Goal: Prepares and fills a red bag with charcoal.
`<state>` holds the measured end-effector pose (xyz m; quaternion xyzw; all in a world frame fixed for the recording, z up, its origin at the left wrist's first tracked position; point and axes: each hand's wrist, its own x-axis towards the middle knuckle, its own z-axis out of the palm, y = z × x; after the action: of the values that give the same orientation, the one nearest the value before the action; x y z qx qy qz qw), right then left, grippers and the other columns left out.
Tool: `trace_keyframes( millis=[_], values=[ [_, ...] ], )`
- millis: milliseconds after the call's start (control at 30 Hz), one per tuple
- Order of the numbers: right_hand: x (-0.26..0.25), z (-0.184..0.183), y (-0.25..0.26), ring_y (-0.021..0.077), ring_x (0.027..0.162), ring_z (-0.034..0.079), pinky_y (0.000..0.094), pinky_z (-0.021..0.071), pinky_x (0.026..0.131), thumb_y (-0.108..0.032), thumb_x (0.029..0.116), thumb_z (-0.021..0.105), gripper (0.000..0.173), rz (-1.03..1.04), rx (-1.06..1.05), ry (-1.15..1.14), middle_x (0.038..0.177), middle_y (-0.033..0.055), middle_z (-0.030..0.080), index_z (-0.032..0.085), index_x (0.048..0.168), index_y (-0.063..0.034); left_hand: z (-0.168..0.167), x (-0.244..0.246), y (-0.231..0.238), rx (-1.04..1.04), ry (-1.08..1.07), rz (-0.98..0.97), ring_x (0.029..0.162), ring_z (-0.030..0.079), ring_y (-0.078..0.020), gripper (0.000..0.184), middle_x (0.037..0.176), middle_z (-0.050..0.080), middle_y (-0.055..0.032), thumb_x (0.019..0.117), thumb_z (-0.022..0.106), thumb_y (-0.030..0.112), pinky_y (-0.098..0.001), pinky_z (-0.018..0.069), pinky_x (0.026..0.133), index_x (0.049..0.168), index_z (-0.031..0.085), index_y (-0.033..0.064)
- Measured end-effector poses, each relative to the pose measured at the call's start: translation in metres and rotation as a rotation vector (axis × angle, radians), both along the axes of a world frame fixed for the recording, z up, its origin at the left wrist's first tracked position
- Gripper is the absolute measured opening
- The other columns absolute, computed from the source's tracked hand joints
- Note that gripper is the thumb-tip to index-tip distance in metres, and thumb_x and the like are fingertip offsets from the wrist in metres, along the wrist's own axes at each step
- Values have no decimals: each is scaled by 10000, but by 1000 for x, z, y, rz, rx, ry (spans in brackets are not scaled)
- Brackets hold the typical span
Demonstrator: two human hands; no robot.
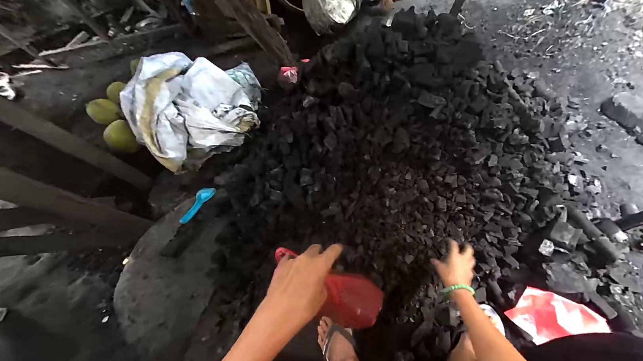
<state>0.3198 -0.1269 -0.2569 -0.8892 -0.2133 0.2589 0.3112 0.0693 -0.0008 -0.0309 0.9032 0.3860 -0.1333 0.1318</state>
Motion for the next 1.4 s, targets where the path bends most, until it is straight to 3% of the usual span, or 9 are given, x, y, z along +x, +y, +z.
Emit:
trace_keyframes(
  millis=[100, 233, 400, 533, 700, 900, 1067, 1167, 1400],
  values=[
    [47, -22, -24, 618, 1488, 145, 874, 190, 1050, -180, 821, 839, 794, -92, -176, -75, 1657, 334, 144, 484, 1525, -85, -2, -7, 11, -4, -53, 35, 1000, 689, -378, 412, 1095, 717, -160, 903, 644, -40, -608, 525, 864, 1266, 712, 143],
    [55, -54, -33, 599, 1413, 332, 723, 436, 997, -360, 830, 859, 779, -47, -360, -43, 1661, 325, 109, 535, 1468, -52, -7, -23, 28, -32, -9, 43, 1022, 686, -377, 318, 1067, 731, -152, 906, 656, -23, -636, 493, 916, 1166, 759, 127],
    [20, -77, -32, 577, 1402, 367, 710, 459, 972, -312, 815, 872, 755, -29, -356, -56, 1655, 303, 176, 552, 1457, -78, -10, -39, 44, 12, -224, 137, 845, 695, -332, 172, 924, 718, -138, 938, 628, 6, -590, 540, 768, 1047, 744, 68],
    [11, -85, -21, 592, 1410, 339, 770, 407, 966, -339, 870, 823, 709, 90, -444, -67, 1689, 237, 154, 539, 1493, -155, -6, -44, 46, 27, -428, 251, 717, 643, -152, 163, 798, 668, -3, 920, 637, 160, -422, 532, 662, 1049, 731, 129],
    [24, -83, -21, 556, 1379, 409, 692, 486, 950, -16, 922, 678, 608, 324, -548, -45, 1648, 226, 280, 521, 1499, -131, -9, -43, 42, -41, -641, 326, 616, 573, 13, 216, 726, 609, 125, 857, 664, 269, -199, 491, 560, 1049, 716, 184],
    [35, -57, -1, 551, 1222, 565, 666, 502, 966, -148, 865, 806, 650, 4, -166, -31, 1513, 353, 395, 532, 1431, 14, -5, -36, 38, -257, -863, 476, 582, 583, 0, 307, 840, 692, 80, 809, 711, 140, -151, 473, 501, 1115, 691, 138],
    [72, -50, 36, 575, 1211, 560, 651, 492, 985, -133, 923, 743, 836, -55, -250, 97, 1568, 397, 256, 296, 1624, -223, -1, -29, 35, -531, -1077, 631, 560, 562, -19, 333, 856, 681, 35, 819, 654, 45, -157, 493, 513, 1149, 657, 94],
    [78, -50, 46, 562, 1321, 481, 619, 454, 1062, -139, 910, 770, 776, -19, -262, 138, 1583, 399, 219, 387, 1584, -179, 2, -22, 34, -661, -1131, 707, 622, 612, -51, 392, 882, 673, 4, 861, 604, 41, -194, 548, 580, 1251, 584, 75],
    [49, -10, 41, 403, 1173, 588, 570, 486, 975, 52, 916, 676, 539, -181, 347, 390, 1336, 310, 559, 504, 1424, 1, 4, -9, 29, -831, -1101, 742, 812, 684, -150, 580, 1071, 682, -91, 930, 557, 95, -300, 588, 716, 1491, 412, 110]
  ],
)
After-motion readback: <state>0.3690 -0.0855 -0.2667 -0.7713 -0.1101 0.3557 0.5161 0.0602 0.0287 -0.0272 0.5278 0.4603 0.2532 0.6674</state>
